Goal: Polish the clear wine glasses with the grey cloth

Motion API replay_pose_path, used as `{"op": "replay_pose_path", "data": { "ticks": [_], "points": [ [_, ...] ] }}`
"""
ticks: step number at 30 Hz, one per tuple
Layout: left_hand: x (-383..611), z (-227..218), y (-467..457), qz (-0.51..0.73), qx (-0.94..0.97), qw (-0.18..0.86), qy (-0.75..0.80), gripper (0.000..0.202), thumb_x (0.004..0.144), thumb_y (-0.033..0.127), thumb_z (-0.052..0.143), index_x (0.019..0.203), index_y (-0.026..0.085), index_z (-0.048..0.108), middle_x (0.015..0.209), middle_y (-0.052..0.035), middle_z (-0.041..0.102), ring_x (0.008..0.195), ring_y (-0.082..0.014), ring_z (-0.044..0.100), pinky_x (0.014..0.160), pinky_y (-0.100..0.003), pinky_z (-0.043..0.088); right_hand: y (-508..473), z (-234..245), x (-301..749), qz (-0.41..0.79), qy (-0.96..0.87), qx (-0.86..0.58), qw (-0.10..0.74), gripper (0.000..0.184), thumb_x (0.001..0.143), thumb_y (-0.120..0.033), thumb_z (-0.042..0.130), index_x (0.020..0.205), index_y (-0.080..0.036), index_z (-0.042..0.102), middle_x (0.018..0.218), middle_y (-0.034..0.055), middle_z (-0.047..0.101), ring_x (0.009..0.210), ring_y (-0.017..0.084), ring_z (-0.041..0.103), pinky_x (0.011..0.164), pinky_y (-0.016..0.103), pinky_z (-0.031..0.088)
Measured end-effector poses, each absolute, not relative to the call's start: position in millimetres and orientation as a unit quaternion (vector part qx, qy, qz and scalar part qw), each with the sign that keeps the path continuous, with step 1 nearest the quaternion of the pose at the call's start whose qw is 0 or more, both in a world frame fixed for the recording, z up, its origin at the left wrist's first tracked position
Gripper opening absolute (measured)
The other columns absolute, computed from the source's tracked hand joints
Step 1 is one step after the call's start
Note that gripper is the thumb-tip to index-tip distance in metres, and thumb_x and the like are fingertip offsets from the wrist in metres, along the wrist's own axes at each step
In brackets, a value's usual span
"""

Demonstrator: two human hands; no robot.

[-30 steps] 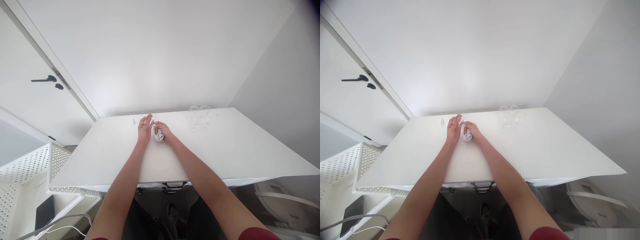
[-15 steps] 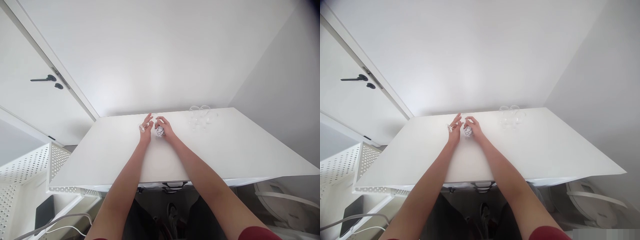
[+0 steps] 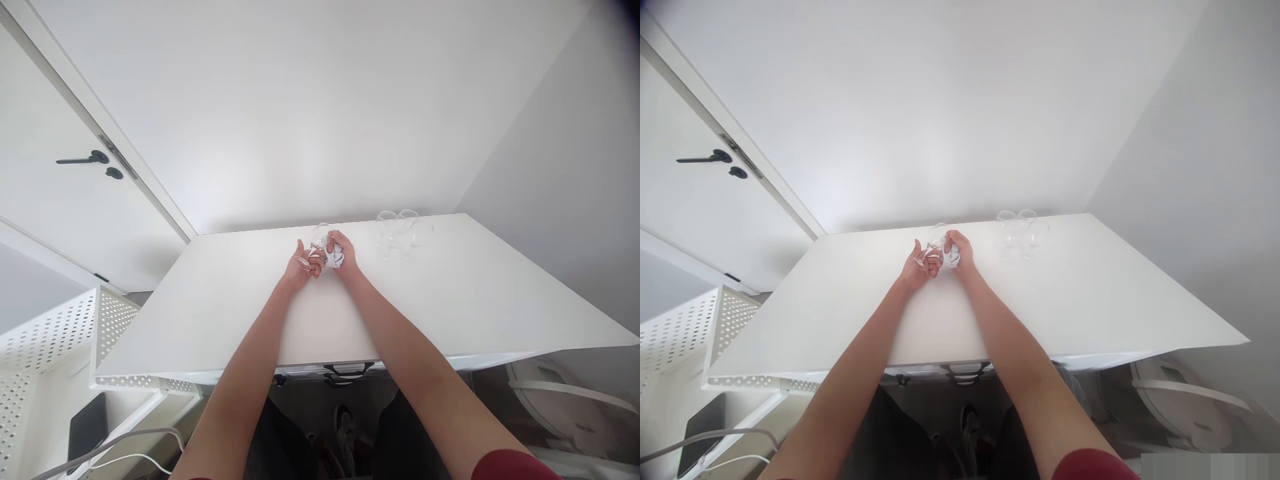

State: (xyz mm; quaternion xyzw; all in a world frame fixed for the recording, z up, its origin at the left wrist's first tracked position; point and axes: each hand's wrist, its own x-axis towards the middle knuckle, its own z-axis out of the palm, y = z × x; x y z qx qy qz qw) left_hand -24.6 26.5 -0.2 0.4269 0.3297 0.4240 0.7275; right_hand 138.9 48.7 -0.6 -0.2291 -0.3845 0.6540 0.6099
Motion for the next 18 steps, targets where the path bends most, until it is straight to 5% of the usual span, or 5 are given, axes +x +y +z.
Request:
{"op": "replay_pose_path", "data": {
  "ticks": [6, 12, 18],
  "points": [
    [-27.2, 5.6, 15.5, 0.404, 0.496, 0.714, 0.284, 0.047, 0.086, 0.058, 0.074, 0.102, 0.014, 0.074, 0.081, -0.0083, 0.069, 0.056, -0.0123, 0.058, 0.059, -0.029, 0.046, 55.1, -4.3, 142.0, 0.593, -0.402, -0.25, 0.651, 0.032, 0.079, -0.051, 0.077, 0.071, -0.023, 0.065, 0.056, -0.0026, 0.051, 0.055, 0.014, 0.05, 0.054, 0.03, 0.042],
    [-25.9, 3.6, 18.9, 0.486, 0.457, 0.706, 0.238, 0.032, 0.076, 0.029, 0.087, 0.099, 0.017, 0.068, 0.082, -0.0034, 0.065, 0.072, -0.0134, 0.063, 0.077, -0.03, 0.051, 57.5, -2.7, 140.4, 0.598, -0.352, -0.26, 0.672, 0.036, 0.072, -0.035, 0.08, 0.106, -0.026, 0.073, 0.085, -0.0019, 0.066, 0.068, 0.014, 0.058, 0.061, 0.028, 0.048],
    [-21.9, -5.8, 28.0, 0.573, 0.39, 0.656, 0.298, 0.038, 0.076, 0.038, 0.089, 0.099, 0.021, 0.064, 0.091, -0.002, 0.066, 0.057, -0.005, 0.046, 0.071, -0.027, 0.05, 55.8, -2.0, 135.1, 0.612, -0.372, -0.232, 0.658, 0.062, 0.065, -0.023, 0.082, 0.124, -0.034, 0.066, 0.136, 0.0013, 0.061, 0.112, 0.024, 0.066, 0.08, 0.035, 0.056]
  ]
}}
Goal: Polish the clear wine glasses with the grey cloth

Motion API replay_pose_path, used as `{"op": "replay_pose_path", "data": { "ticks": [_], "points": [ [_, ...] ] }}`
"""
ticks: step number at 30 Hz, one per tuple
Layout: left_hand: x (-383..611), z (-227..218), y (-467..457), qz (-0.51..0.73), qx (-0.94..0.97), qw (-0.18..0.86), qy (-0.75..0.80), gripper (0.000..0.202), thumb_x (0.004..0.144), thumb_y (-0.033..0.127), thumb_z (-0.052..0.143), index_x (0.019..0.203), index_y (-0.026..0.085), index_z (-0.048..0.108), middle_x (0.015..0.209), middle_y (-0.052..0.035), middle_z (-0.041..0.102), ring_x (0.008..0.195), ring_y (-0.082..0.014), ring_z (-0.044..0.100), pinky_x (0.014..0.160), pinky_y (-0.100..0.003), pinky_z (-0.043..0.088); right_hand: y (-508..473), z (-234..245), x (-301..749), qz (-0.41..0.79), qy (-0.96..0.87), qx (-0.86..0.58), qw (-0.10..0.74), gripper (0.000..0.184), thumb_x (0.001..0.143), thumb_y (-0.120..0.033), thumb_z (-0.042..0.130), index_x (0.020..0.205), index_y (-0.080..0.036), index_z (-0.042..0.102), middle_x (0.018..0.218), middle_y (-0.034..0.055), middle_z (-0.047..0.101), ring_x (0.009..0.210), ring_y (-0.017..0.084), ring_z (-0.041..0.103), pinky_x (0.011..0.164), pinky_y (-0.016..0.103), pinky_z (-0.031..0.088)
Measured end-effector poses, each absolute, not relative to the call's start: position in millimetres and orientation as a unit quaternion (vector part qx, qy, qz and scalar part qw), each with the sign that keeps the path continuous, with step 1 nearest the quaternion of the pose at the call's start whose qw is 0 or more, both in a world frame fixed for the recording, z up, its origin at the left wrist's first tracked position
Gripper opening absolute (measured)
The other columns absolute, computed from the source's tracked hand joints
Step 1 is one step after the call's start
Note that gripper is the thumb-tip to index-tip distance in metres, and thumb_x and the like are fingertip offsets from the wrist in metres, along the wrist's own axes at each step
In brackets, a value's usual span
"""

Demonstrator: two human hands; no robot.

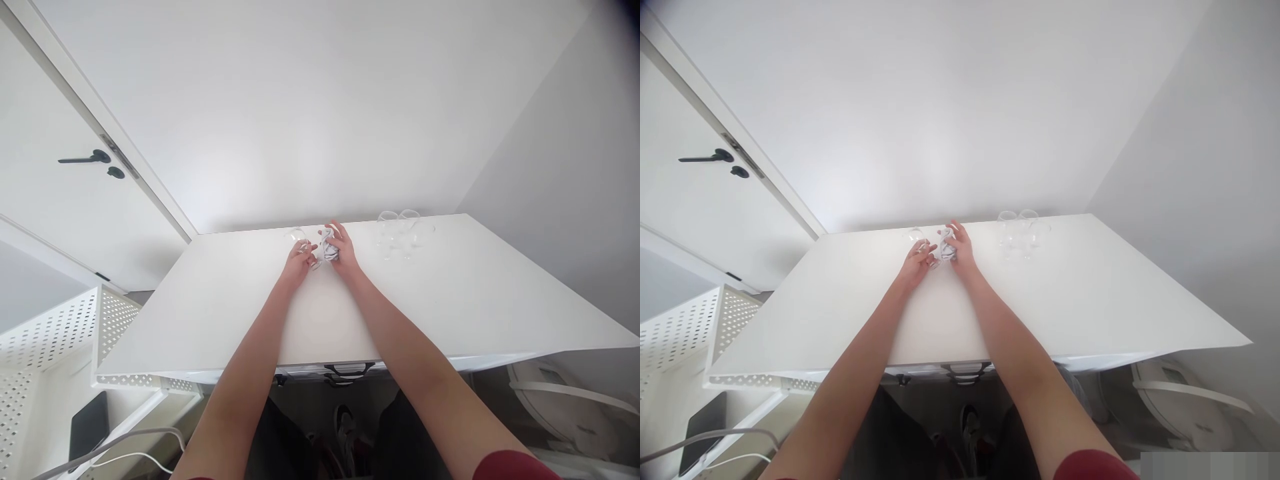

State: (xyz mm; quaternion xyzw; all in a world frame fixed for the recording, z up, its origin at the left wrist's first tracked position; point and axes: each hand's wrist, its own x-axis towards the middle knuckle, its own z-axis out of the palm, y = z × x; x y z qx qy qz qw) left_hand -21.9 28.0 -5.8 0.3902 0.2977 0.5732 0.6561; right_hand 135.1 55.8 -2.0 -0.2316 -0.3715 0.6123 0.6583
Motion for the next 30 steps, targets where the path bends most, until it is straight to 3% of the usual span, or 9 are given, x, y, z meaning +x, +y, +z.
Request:
{"op": "replay_pose_path", "data": {
  "ticks": [3, 7, 11, 13, 16, 19, 24, 28, 30],
  "points": [
    [-19.1, -7.5, 25.9, 0.54, 0.437, 0.645, 0.319, 0.04, 0.076, 0.044, 0.088, 0.099, 0.02, 0.066, 0.079, 0.0008, 0.06, 0.054, -0.0056, 0.046, 0.065, -0.027, 0.048, 54.2, -3.3, 133.9, 0.59, -0.398, -0.236, 0.662, 0.064, 0.068, -0.025, 0.084, 0.127, -0.036, 0.064, 0.143, 0.0017, 0.058, 0.114, 0.024, 0.065, 0.084, 0.037, 0.057],
    [-21.1, -7.9, 26.5, 0.567, 0.443, 0.601, 0.347, 0.037, 0.069, 0.034, 0.092, 0.085, 0.018, 0.063, 0.08, 0.0012, 0.062, 0.049, -0.0025, 0.039, 0.056, -0.024, 0.041, 54.4, -5.2, 133.5, 0.573, -0.418, -0.251, 0.659, 0.058, 0.069, -0.025, 0.085, 0.124, -0.035, 0.067, 0.138, 0.0012, 0.061, 0.097, 0.018, 0.064, 0.08, 0.032, 0.055],
    [-27.2, -5.7, 29.4, 0.642, 0.391, 0.564, 0.343, 0.037, 0.07, 0.033, 0.091, 0.087, 0.02, 0.06, 0.094, -0.0014, 0.071, 0.045, -0.0001, 0.03, 0.055, -0.025, 0.041, 53.8, -5.3, 129.4, 0.654, -0.418, -0.255, 0.577, 0.057, 0.066, -0.026, 0.085, 0.121, -0.032, 0.07, 0.125, 0.0034, 0.067, 0.093, 0.019, 0.064, 0.075, 0.032, 0.054],
    [-27.7, -3.8, 28.4, 0.65, 0.385, 0.553, 0.352, 0.037, 0.073, 0.038, 0.089, 0.088, 0.021, 0.061, 0.082, 0.0013, 0.068, 0.045, -0.0013, 0.029, 0.054, -0.025, 0.04, 52.8, -4.9, 126.3, 0.675, -0.437, -0.247, 0.541, 0.058, 0.064, -0.025, 0.086, 0.12, -0.03, 0.071, 0.118, 0.0036, 0.068, 0.092, 0.02, 0.065, 0.074, 0.033, 0.054],
    [-23.6, -1.4, 23.9, 0.603, 0.419, 0.564, 0.379, 0.04, 0.074, 0.048, 0.088, 0.086, 0.019, 0.063, 0.057, 0.0072, 0.048, 0.045, -0.0041, 0.031, 0.053, -0.024, 0.036, 52.5, -4.4, 124.5, 0.63, -0.44, -0.237, 0.595, 0.051, 0.064, -0.025, 0.086, 0.113, -0.029, 0.072, 0.108, 0.0006, 0.065, 0.08, 0.015, 0.06, 0.069, 0.031, 0.052],
    [-18.3, -0.6, 19.0, 0.545, 0.463, 0.586, 0.381, 0.044, 0.073, 0.052, 0.088, 0.087, 0.018, 0.065, 0.055, 0.0081, 0.042, 0.046, -0.0043, 0.033, 0.054, -0.025, 0.037, 53.2, -4.0, 128.6, 0.543, -0.411, -0.26, 0.684, 0.041, 0.07, -0.029, 0.083, 0.109, -0.029, 0.07, 0.106, -0.0004, 0.062, 0.072, 0.012, 0.054, 0.064, 0.029, 0.049],
    [-17.0, -3.7, 19.1, 0.522, 0.472, 0.588, 0.399, 0.045, 0.066, 0.046, 0.093, 0.092, 0.018, 0.069, 0.072, 0.0031, 0.057, 0.047, -0.0028, 0.037, 0.055, -0.026, 0.038, 52.1, -1.6, 133.7, 0.488, -0.425, -0.288, 0.706, 0.04, 0.076, -0.035, 0.08, 0.113, -0.03, 0.066, 0.119, 0.0035, 0.064, 0.082, 0.016, 0.058, 0.068, 0.032, 0.052],
    [-21.1, -4.7, 24.3, 0.571, 0.447, 0.575, 0.38, 0.037, 0.069, 0.04, 0.092, 0.087, 0.017, 0.07, 0.061, 0.0051, 0.05, 0.046, -0.0037, 0.035, 0.055, -0.026, 0.037, 50.0, 2.4, 131.0, 0.573, -0.391, -0.265, 0.67, 0.052, 0.072, -0.036, 0.083, 0.121, -0.032, 0.066, 0.131, 0.0032, 0.065, 0.093, 0.018, 0.065, 0.077, 0.033, 0.055],
    [-23.9, -3.6, 26.1, 0.603, 0.425, 0.572, 0.359, 0.032, 0.071, 0.039, 0.09, 0.086, 0.017, 0.071, 0.054, 0.0067, 0.045, 0.045, -0.0044, 0.033, 0.056, -0.026, 0.04, 48.9, 3.8, 130.0, 0.64, -0.376, -0.254, 0.62, 0.054, 0.073, -0.041, 0.083, 0.123, -0.029, 0.066, 0.124, 0.0046, 0.07, 0.095, 0.021, 0.067, 0.08, 0.036, 0.055]
  ]
}}
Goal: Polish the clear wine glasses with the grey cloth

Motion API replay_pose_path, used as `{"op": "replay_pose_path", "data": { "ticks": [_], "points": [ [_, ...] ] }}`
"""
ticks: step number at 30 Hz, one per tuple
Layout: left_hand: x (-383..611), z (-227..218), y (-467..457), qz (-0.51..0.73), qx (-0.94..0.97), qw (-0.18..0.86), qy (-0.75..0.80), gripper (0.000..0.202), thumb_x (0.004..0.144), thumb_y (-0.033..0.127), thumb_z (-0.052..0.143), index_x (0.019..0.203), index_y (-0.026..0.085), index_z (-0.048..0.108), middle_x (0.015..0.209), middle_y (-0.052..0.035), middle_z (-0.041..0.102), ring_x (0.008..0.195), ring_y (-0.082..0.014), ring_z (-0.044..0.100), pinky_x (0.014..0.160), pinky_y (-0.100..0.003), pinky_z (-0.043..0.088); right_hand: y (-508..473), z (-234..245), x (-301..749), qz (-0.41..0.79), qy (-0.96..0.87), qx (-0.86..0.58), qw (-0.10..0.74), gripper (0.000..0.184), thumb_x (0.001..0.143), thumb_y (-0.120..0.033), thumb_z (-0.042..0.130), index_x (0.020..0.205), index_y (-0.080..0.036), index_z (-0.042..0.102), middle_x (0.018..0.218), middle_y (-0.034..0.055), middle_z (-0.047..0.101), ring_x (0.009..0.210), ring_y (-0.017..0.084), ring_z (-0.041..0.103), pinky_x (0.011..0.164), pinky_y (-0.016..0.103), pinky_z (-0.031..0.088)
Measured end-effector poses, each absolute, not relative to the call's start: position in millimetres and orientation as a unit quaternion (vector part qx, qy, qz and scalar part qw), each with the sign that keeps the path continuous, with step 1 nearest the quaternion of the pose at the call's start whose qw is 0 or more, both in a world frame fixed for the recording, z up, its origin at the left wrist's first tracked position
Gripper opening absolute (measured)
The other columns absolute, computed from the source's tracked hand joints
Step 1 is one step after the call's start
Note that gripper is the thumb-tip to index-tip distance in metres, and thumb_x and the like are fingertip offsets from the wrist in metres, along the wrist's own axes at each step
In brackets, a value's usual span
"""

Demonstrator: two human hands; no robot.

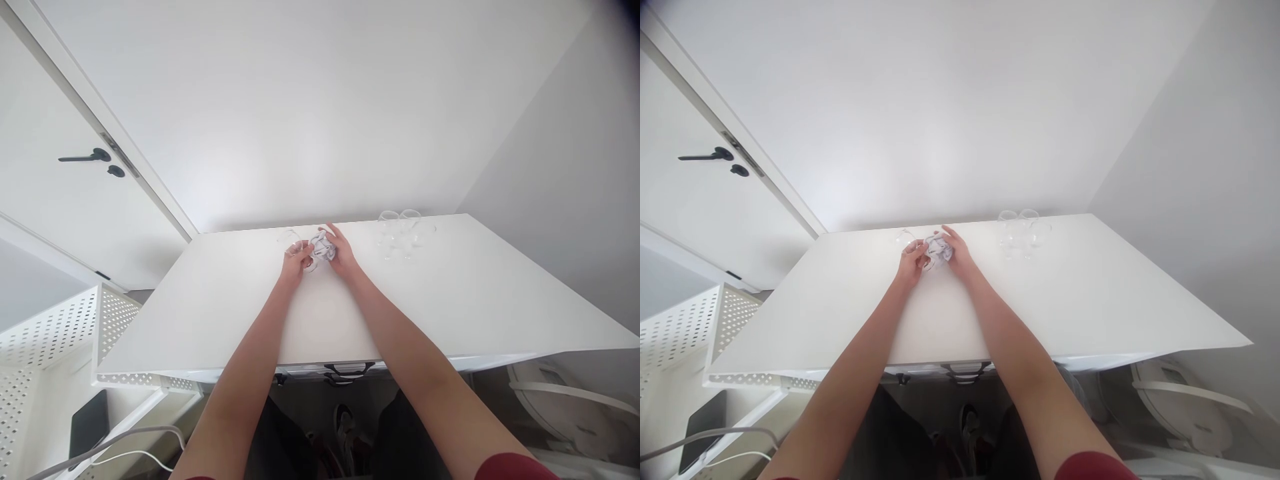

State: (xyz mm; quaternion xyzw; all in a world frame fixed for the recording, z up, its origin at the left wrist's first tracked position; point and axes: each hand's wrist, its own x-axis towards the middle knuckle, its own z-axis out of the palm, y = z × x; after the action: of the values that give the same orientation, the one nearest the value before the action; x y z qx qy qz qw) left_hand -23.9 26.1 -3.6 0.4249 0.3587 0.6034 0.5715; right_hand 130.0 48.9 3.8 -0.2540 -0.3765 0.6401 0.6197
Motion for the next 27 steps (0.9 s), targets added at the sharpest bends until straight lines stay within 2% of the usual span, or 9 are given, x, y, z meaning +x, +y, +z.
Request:
{"op": "replay_pose_path", "data": {
  "ticks": [3, 6, 9, 12, 15, 18, 22, 25, 27],
  "points": [
    [-28.1, -1.9, 27.2, 0.632, 0.398, 0.571, 0.341, 0.028, 0.074, 0.038, 0.086, 0.088, 0.018, 0.071, 0.05, 0.0071, 0.043, 0.044, -0.0058, 0.033, 0.056, -0.027, 0.041, 46.3, 4.7, 130.3, 0.725, -0.407, -0.228, 0.507, 0.045, 0.079, -0.052, 0.078, 0.111, -0.021, 0.069, 0.1, 0.0073, 0.076, 0.083, 0.022, 0.068, 0.073, 0.036, 0.054],
    [-30.6, -2.3, 27.9, 0.653, 0.373, 0.562, 0.344, 0.027, 0.073, 0.037, 0.085, 0.086, 0.018, 0.07, 0.049, 0.0072, 0.042, 0.043, -0.0063, 0.035, 0.05, -0.026, 0.035, 43.1, 5.4, 132.7, 0.748, -0.444, -0.204, 0.449, 0.036, 0.079, -0.048, 0.081, 0.095, -0.019, 0.069, 0.087, 0.0062, 0.074, 0.077, 0.021, 0.066, 0.065, 0.033, 0.051],
    [-31.2, -3.5, 29.3, 0.666, 0.356, 0.55, 0.357, 0.029, 0.07, 0.035, 0.086, 0.084, 0.018, 0.068, 0.052, 0.007, 0.045, 0.042, -0.0054, 0.035, 0.047, -0.025, 0.029, 41.7, 5.8, 135.0, 0.745, -0.432, -0.208, 0.464, 0.032, 0.072, -0.037, 0.088, 0.087, -0.02, 0.065, 0.082, 0.0029, 0.071, 0.074, 0.02, 0.065, 0.064, 0.032, 0.051],
    [-31.4, -3.1, 30.7, 0.676, 0.344, 0.544, 0.36, 0.031, 0.068, 0.034, 0.087, 0.083, 0.017, 0.066, 0.055, 0.0067, 0.047, 0.043, -0.0043, 0.034, 0.044, -0.024, 0.026, 44.2, 4.3, 133.7, 0.734, -0.425, -0.221, 0.482, 0.034, 0.07, -0.038, 0.089, 0.083, -0.021, 0.063, 0.08, 0.0012, 0.069, 0.074, 0.019, 0.063, 0.066, 0.033, 0.05],
    [-31.3, -1.8, 30.9, 0.666, 0.331, 0.558, 0.369, 0.034, 0.068, 0.036, 0.089, 0.084, 0.016, 0.066, 0.059, 0.0061, 0.048, 0.044, -0.0036, 0.034, 0.041, -0.023, 0.021, 49.0, 0.5, 130.1, 0.675, -0.397, -0.249, 0.571, 0.043, 0.064, -0.037, 0.093, 0.075, -0.023, 0.053, 0.069, -0.0041, 0.059, 0.068, 0.015, 0.057, 0.068, 0.032, 0.05],
    [-29.7, -1.9, 29.2, 0.622, 0.349, 0.598, 0.364, 0.039, 0.072, 0.046, 0.087, 0.089, 0.017, 0.068, 0.059, 0.0066, 0.047, 0.042, -0.0027, 0.03, 0.043, -0.023, 0.028, 53.0, -3.2, 129.4, 0.603, -0.359, -0.284, 0.653, 0.051, 0.064, -0.043, 0.093, 0.073, -0.025, 0.046, 0.066, -0.0061, 0.051, 0.065, 0.014, 0.051, 0.067, 0.031, 0.05],
    [-26.1, -3.2, 24.4, 0.568, 0.398, 0.633, 0.345, 0.047, 0.075, 0.054, 0.085, 0.104, 0.019, 0.071, 0.058, 0.0079, 0.045, 0.042, -0.0029, 0.03, 0.05, -0.024, 0.04, 57.0, -7.5, 134.0, 0.541, -0.345, -0.347, 0.684, 0.045, 0.071, -0.053, 0.086, 0.078, -0.025, 0.052, 0.069, -0.0052, 0.055, 0.068, 0.015, 0.053, 0.065, 0.029, 0.051],
    [-23.8, -3.4, 21.9, 0.54, 0.431, 0.629, 0.356, 0.053, 0.07, 0.042, 0.092, 0.113, 0.02, 0.07, 0.051, 0.011, 0.036, 0.043, -0.0047, 0.031, 0.052, -0.024, 0.039, 61.3, -9.9, 136.1, 0.552, -0.319, -0.379, 0.671, 0.042, 0.073, -0.058, 0.084, 0.083, -0.025, 0.059, 0.073, -0.0032, 0.063, 0.071, 0.016, 0.06, 0.067, 0.03, 0.054],
    [-23.6, -3.1, 22.4, 0.545, 0.431, 0.621, 0.362, 0.05, 0.067, 0.034, 0.093, 0.109, 0.019, 0.07, 0.049, 0.0115, 0.036, 0.042, -0.0045, 0.03, 0.051, -0.024, 0.037, 62.5, -10.0, 135.5, 0.598, -0.308, -0.36, 0.647, 0.044, 0.073, -0.06, 0.083, 0.084, -0.024, 0.061, 0.076, 0.0, 0.068, 0.075, 0.02, 0.066, 0.07, 0.033, 0.057]
  ]
}}
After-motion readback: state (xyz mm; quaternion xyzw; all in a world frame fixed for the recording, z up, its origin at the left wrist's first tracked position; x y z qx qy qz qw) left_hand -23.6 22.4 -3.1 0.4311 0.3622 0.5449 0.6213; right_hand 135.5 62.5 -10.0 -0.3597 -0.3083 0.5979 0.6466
